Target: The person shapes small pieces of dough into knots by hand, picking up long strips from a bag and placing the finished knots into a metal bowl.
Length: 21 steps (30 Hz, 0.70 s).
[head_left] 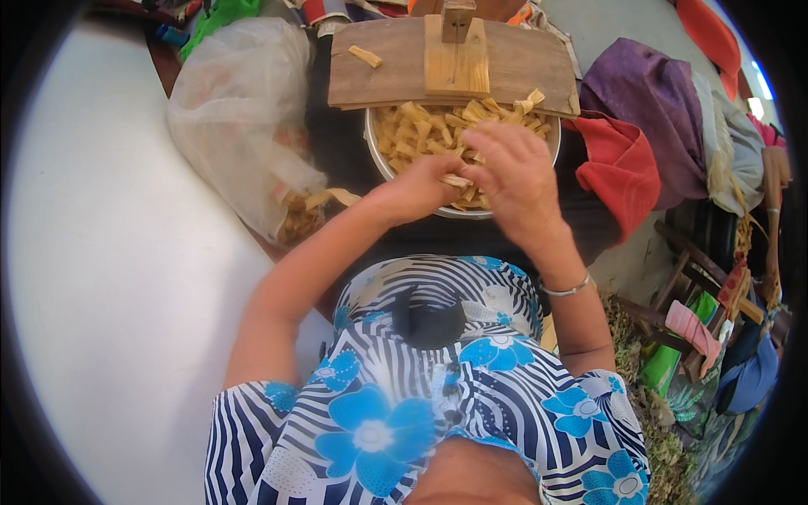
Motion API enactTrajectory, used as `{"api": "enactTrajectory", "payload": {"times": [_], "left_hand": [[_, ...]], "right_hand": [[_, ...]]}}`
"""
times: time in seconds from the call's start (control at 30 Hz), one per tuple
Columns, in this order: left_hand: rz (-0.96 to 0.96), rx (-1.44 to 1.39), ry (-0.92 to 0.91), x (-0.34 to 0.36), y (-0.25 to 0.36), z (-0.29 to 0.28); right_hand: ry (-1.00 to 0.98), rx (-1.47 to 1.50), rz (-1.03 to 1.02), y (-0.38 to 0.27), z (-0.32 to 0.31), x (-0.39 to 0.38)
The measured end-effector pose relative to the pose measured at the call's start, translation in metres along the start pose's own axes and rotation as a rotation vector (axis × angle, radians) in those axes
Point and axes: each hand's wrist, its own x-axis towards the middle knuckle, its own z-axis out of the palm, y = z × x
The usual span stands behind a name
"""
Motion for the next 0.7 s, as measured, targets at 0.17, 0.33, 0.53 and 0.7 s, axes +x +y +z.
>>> {"api": "enactTrajectory", "payload": {"times": [0.17, 0.33, 0.53, 0.7], "left_hand": [[-0.215, -0.359, -0.302, 0.009, 0.003, 0.018], [0.114, 0.309, -0.141, -0.006, 0.029, -0.024], [0.337, 0.076, -0.025, 0.011, 0.041, -0.024], [0.118, -0.623, -0.144, -0.006, 0.057, -0.001]], "right_hand": [[-0.019, -0.04, 0.056, 0.001, 0.019, -0.013], [-0.15, 0.035, 0.278, 0.015, 0.005, -0.026], [-0.457, 1.305, 0.863, -0.044, -0.03, -0.008], [0.264, 0.795, 0.529, 0.0, 0.011, 0.006]]}}
